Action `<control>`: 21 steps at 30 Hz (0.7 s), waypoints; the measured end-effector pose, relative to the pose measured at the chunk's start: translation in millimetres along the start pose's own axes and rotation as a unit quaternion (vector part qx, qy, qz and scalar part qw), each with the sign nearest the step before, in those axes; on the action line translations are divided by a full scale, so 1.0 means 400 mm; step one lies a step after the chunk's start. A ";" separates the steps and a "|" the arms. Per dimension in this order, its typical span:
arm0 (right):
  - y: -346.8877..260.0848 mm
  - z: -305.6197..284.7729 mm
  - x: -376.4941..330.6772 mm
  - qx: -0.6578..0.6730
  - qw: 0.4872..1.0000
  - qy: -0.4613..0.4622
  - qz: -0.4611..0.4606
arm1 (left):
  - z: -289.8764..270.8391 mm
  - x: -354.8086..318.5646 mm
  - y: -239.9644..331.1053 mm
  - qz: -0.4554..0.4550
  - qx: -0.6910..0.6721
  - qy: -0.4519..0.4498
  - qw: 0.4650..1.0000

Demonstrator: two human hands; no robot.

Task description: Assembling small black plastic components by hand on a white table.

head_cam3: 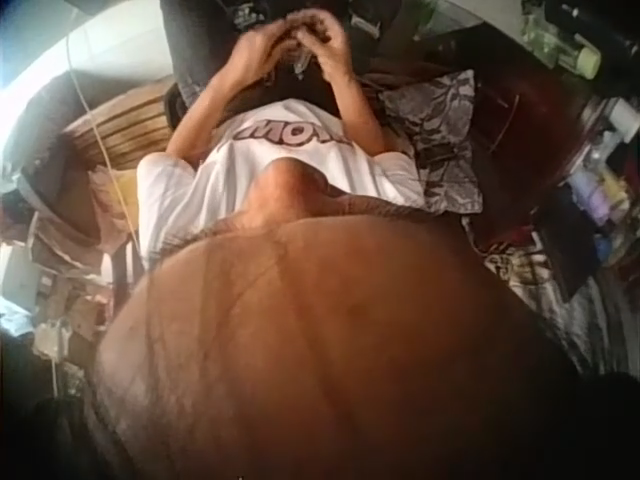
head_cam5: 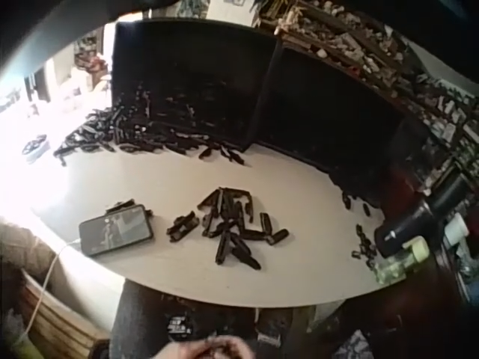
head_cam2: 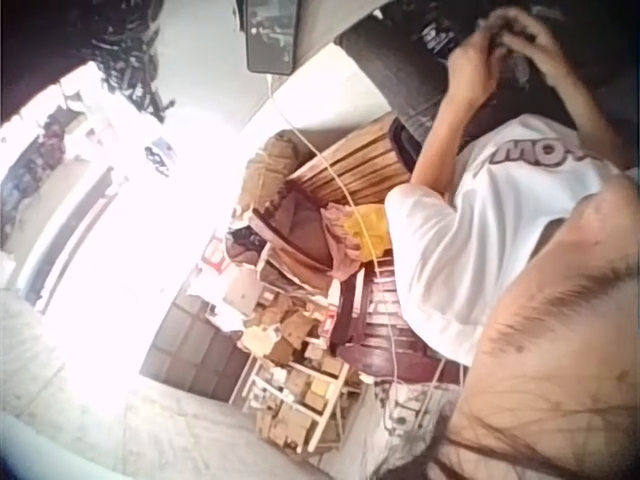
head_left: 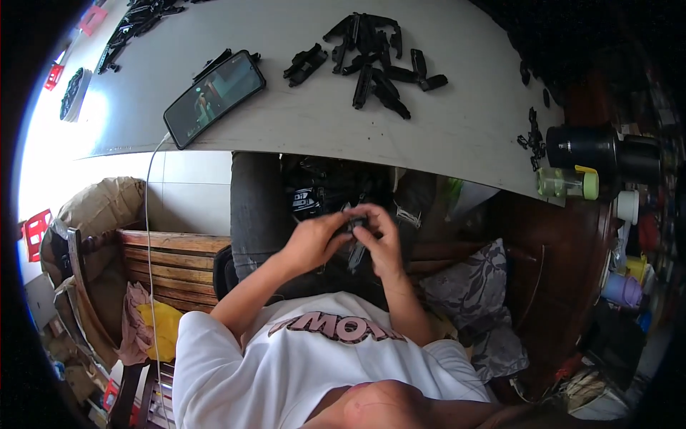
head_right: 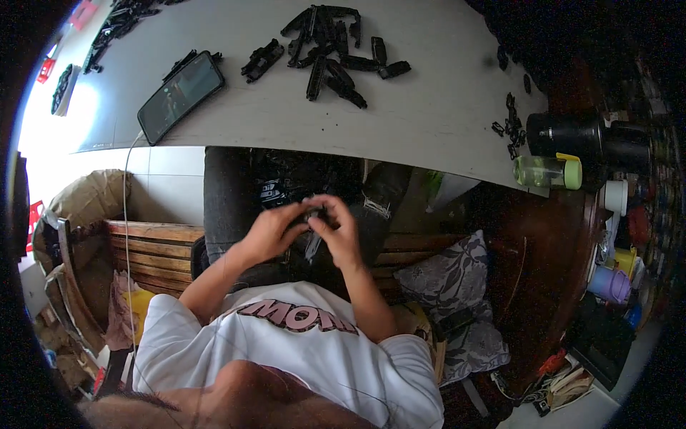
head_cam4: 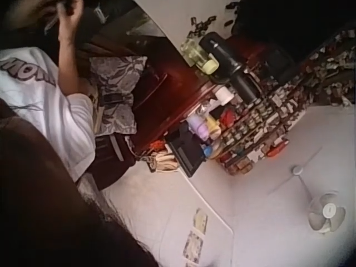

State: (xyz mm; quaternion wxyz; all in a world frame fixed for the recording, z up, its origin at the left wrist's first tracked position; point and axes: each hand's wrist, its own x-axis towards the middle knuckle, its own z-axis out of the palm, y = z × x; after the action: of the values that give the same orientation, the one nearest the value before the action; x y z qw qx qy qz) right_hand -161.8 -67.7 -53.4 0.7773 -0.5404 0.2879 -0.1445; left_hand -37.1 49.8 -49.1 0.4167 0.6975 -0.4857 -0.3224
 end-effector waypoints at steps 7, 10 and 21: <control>0.047 -0.208 0.227 -0.125 0.959 0.255 -0.004 | -0.048 0.144 -0.096 0.048 0.242 0.151 0.957; 0.148 -0.255 0.309 -0.236 0.932 0.273 -0.024 | -0.015 0.177 -0.128 0.047 0.308 0.125 0.942; 0.291 -0.272 0.342 -0.354 0.915 0.175 -0.082 | 0.044 0.220 -0.164 0.047 0.342 0.045 0.938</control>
State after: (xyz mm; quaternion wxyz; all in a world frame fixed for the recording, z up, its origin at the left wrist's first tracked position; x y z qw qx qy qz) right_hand -129.1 -179.9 -227.8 0.4582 -0.7678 0.4062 -0.1886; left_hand 3.0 -26.1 -119.6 0.1891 0.7881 -0.5795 -0.0853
